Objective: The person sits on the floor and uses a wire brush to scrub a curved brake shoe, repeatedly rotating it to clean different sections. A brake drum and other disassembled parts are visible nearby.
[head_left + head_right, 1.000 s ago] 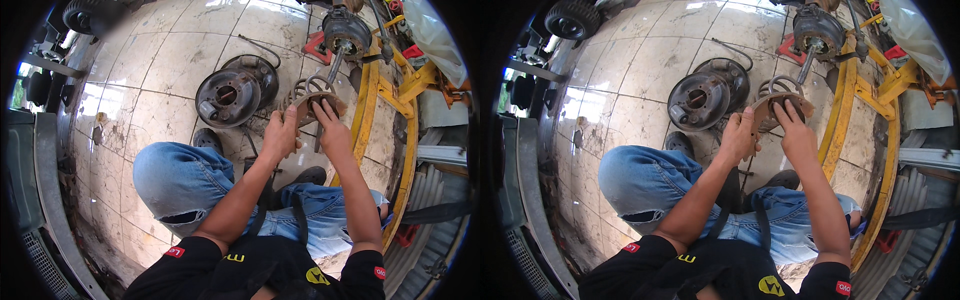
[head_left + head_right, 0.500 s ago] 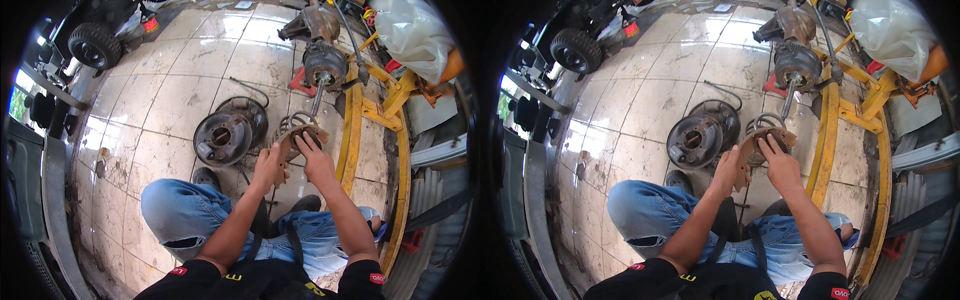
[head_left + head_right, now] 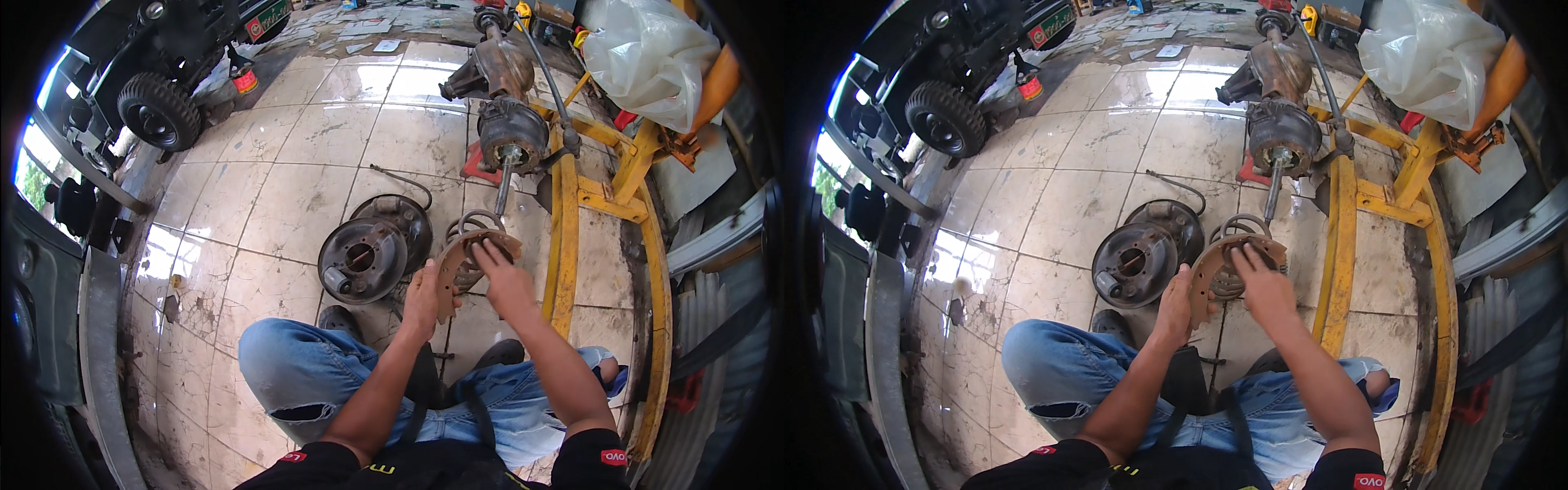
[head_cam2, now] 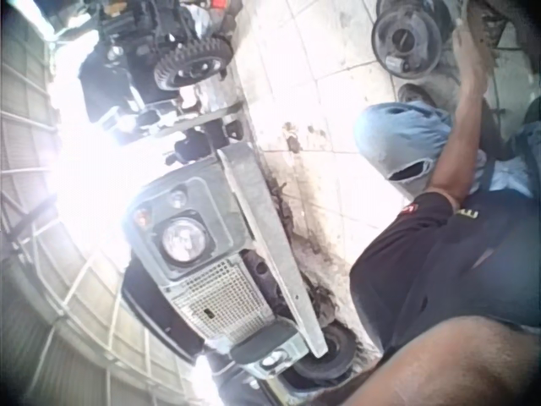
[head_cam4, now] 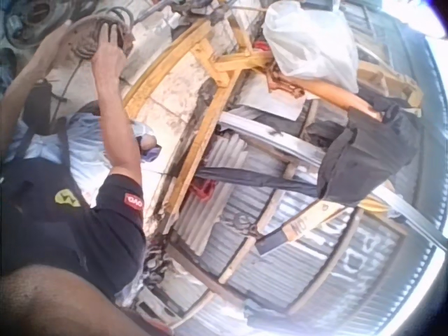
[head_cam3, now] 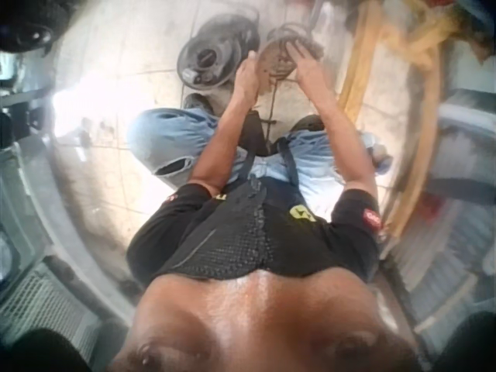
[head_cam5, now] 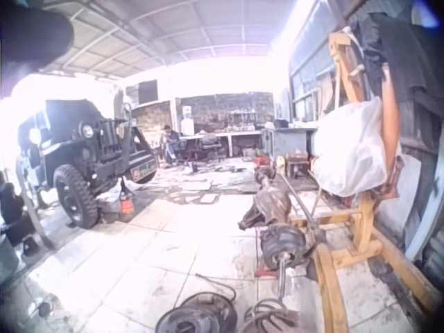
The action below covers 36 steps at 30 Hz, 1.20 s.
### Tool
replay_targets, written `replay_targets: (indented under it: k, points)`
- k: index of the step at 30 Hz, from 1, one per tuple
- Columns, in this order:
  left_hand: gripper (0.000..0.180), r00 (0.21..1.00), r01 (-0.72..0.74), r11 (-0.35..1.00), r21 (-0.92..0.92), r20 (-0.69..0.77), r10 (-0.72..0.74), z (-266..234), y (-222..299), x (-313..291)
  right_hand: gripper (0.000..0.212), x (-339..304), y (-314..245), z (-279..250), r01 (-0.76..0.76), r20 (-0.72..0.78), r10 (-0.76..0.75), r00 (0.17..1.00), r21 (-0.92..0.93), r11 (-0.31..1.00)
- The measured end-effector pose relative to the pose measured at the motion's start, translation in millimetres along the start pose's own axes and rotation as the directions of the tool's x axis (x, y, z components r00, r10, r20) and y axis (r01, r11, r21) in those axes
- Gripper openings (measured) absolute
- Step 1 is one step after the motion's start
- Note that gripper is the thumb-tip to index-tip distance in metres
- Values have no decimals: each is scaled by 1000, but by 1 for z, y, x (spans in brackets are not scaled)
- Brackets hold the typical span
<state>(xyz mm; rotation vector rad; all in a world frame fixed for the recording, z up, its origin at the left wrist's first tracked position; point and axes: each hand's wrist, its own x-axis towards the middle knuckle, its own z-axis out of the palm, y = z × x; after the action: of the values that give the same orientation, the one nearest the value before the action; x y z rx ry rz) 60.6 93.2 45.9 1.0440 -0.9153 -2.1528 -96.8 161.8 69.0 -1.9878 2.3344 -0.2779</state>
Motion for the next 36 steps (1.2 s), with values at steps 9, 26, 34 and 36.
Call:
replay_targets:
  k: [9, 26, 34, 36]
  points:
    - [48, 997, -68, 997, -48, -45, 65, -5, -16, 10, 67, 3, 14, 10, -30, -85, 33, 996, 36, 999]
    - [45, 971, -44, 998, 55, -233, 55, -20, -50, 36, 63, 3, -1, 8, 28, -118, -27, 993, 12, 1000]
    - [47, 980, 76, 994, -78, -177, -89, 3, -6, 8, 63, 1, 3, 6, 55, -74, -55, 996, 1, 998]
    - [47, 977, 104, 993, -62, -180, -114, 4, 3, 2, 65, 1, 0, 0, 60, -24, -59, 998, 37, 998]
